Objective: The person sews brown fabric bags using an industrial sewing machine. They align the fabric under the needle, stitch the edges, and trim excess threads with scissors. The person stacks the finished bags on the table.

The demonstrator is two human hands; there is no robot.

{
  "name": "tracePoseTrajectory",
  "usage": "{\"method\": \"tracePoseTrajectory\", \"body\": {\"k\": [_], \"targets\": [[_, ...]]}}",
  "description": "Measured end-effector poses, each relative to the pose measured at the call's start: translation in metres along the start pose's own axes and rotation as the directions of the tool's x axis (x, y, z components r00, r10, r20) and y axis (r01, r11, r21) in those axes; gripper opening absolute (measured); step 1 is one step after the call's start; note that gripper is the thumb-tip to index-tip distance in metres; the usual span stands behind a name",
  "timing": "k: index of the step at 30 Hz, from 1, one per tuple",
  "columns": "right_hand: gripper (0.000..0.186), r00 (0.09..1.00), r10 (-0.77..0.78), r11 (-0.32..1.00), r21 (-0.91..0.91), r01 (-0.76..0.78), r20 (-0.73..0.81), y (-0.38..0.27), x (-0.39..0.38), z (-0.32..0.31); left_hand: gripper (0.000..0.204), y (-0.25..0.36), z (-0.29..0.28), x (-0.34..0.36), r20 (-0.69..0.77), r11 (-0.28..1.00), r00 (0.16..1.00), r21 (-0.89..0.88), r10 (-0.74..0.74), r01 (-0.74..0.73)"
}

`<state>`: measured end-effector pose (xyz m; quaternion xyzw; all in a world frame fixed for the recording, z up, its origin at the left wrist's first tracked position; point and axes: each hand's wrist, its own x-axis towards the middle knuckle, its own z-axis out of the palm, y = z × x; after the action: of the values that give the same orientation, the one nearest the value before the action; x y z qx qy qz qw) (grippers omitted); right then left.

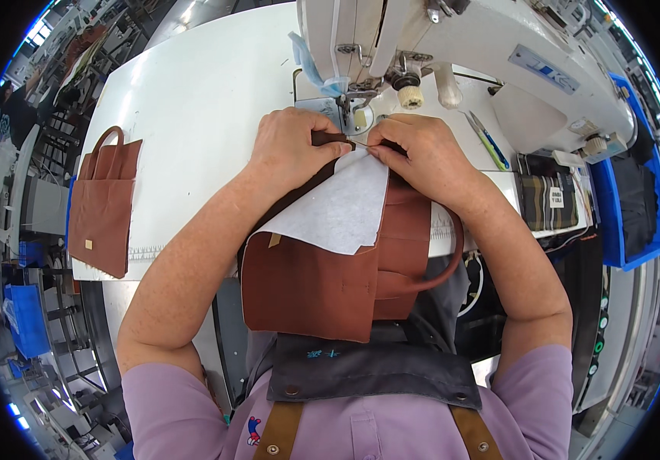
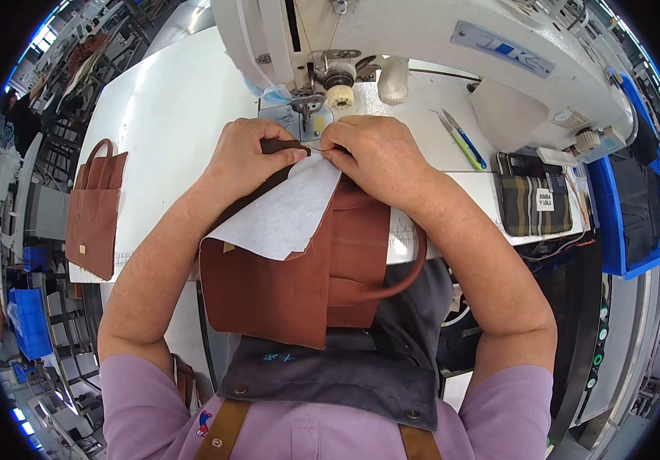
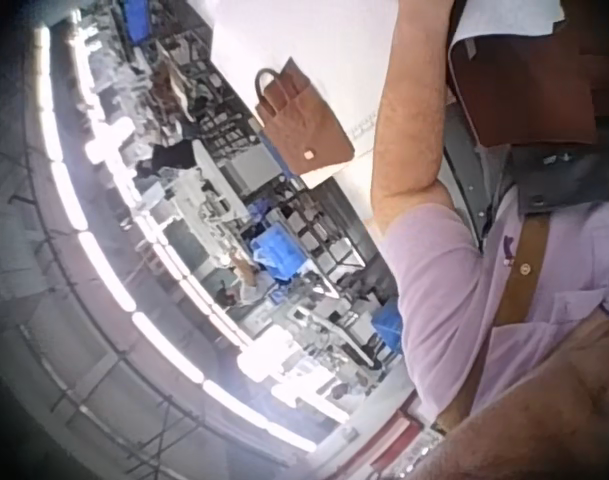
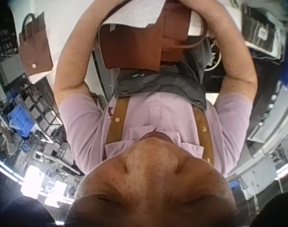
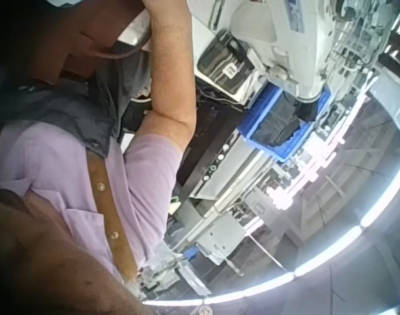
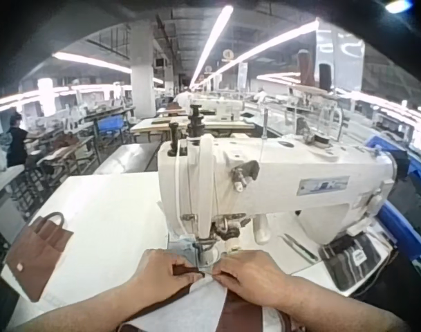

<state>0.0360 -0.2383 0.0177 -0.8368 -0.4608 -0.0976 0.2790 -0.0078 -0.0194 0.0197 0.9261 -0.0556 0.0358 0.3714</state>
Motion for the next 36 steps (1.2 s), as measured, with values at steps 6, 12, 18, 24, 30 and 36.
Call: {"method": "tracePoseTrajectory", "body": {"k": [6,12,18,24,30,36], "targets": [[0.011,0.997,0.010,1.000,-0.011,-0.010,0.073,0.009,0.011,-0.004,0.024,-0.008,0.002,0.009,-0.151,0.998,0.987,-0.020,0.047,-0.051],[0.016,0.990,0.046,0.996,-0.087,-0.035,0.134,0.020,0.008,-0.001,0.019,-0.020,0.009,0.015,-0.225,0.995,0.970,-0.002,0.096,-0.099],[0.024,0.960,0.183,0.974,-0.174,-0.147,0.211,0.011,0.012,-0.011,0.013,-0.022,0.010,0.021,-0.249,0.978,0.955,-0.089,0.160,-0.187],[0.027,0.936,0.268,0.951,-0.218,-0.219,0.229,0.016,0.013,-0.009,0.015,-0.021,0.005,0.026,-0.210,0.989,0.970,-0.061,0.123,-0.138],[0.019,0.984,0.137,0.987,-0.097,-0.126,0.114,0.015,0.013,-0.008,0.019,-0.029,0.007,0.030,-0.219,0.989,0.968,-0.052,0.124,-0.139],[0.026,0.989,0.074,0.974,-0.224,-0.044,0.128,0.029,0.009,-0.002,0.019,-0.025,0.007,0.028,-0.234,0.987,0.962,-0.043,0.141,-0.155]]}}
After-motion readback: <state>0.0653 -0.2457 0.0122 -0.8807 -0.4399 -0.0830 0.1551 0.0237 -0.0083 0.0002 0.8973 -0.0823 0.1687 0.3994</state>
